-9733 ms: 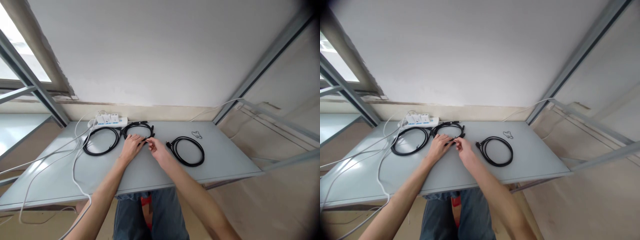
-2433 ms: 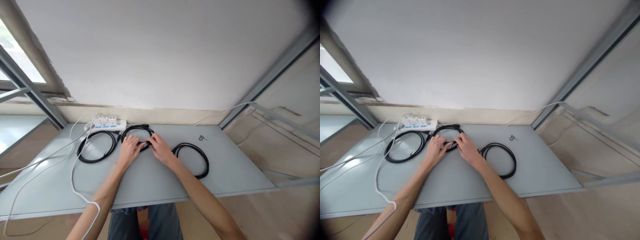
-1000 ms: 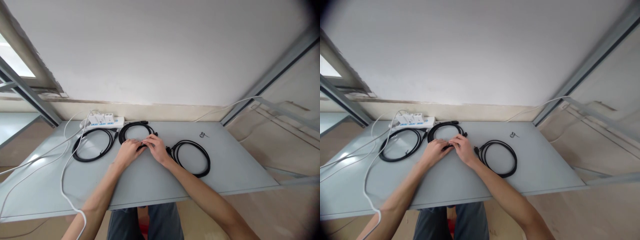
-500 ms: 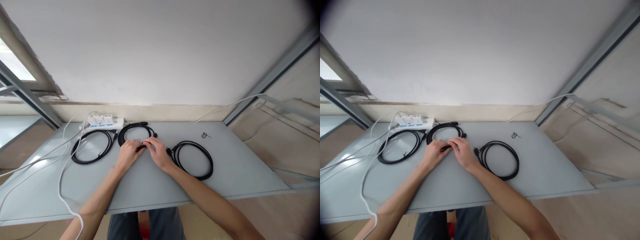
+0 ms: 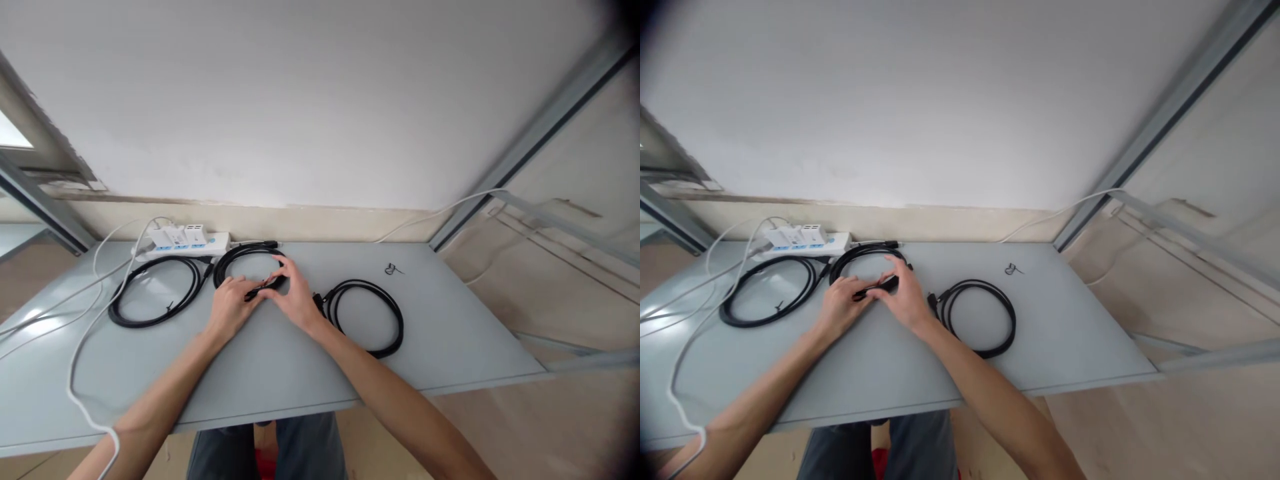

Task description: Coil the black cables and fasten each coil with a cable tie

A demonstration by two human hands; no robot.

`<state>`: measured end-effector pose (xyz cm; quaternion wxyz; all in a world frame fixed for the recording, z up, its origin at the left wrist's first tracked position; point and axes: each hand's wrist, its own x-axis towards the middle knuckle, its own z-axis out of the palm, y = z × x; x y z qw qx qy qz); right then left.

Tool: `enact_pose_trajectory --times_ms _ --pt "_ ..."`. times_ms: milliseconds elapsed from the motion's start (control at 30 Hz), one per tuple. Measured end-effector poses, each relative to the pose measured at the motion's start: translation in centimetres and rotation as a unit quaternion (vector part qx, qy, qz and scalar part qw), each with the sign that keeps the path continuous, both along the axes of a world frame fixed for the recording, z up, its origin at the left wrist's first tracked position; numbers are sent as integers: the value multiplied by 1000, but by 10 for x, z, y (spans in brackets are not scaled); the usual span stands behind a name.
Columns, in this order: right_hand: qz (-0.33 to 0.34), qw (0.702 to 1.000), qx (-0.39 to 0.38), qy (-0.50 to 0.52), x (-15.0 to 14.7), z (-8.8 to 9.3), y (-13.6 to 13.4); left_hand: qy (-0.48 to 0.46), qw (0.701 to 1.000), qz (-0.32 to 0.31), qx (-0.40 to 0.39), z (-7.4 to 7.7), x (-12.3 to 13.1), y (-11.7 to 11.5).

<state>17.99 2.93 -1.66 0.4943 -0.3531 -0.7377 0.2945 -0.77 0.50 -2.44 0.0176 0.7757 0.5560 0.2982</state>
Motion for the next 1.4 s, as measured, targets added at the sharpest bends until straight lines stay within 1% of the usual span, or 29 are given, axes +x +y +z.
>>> enact_pose_trajectory --times_ms 67,133,233,300,367,533,667,700,833,967,1033,1167,1267,1333,1400 --pt "41 999 -18 -12 -2 1 -2 7 1000 12 -11 -1 -1 0" --pt "80 996 -28 -18 -1 2 -2 13 1000 9 -14 -1 -1 0" --pt "122 991 -16 -44 2 2 1 19 1000 -8 4 0 0 -1" --pt "111 991 1 -73 3 1 1 23 1000 -14 12 0 0 -1" --pt "79 992 15 -93 2 -1 0 27 999 -17 12 -1 -2 0" --pt "42 993 46 -103 -4 -8 -5 48 999 -5 12 -4 -5 4" --pt "-43 991 78 -97 -10 -10 -14 64 998 2 25 -2 -2 3" --pt "-54 991 86 -90 -11 -10 -16 62 998 8 31 -2 -2 3" --pt "-33 994 95 -37 -11 -4 -19 41 998 32 37 0 0 2" --pt "-39 996 85 10 -9 2 -19 65 997 25 32 1 -1 2" --pt "-42 995 93 3 -9 3 -20 80 996 23 37 1 -2 2" --pt "-50 990 132 -31 -11 0 -22 99 994 18 49 2 -1 -1" --pt "-36 986 158 -37 -11 -3 -21 110 992 18 60 3 1 -2" --pt "-24 983 176 -40 -10 -4 -18 107 992 5 68 3 2 -2" --pt "-19 980 195 -44 -8 -4 -16 91 993 -22 69 3 3 -2"
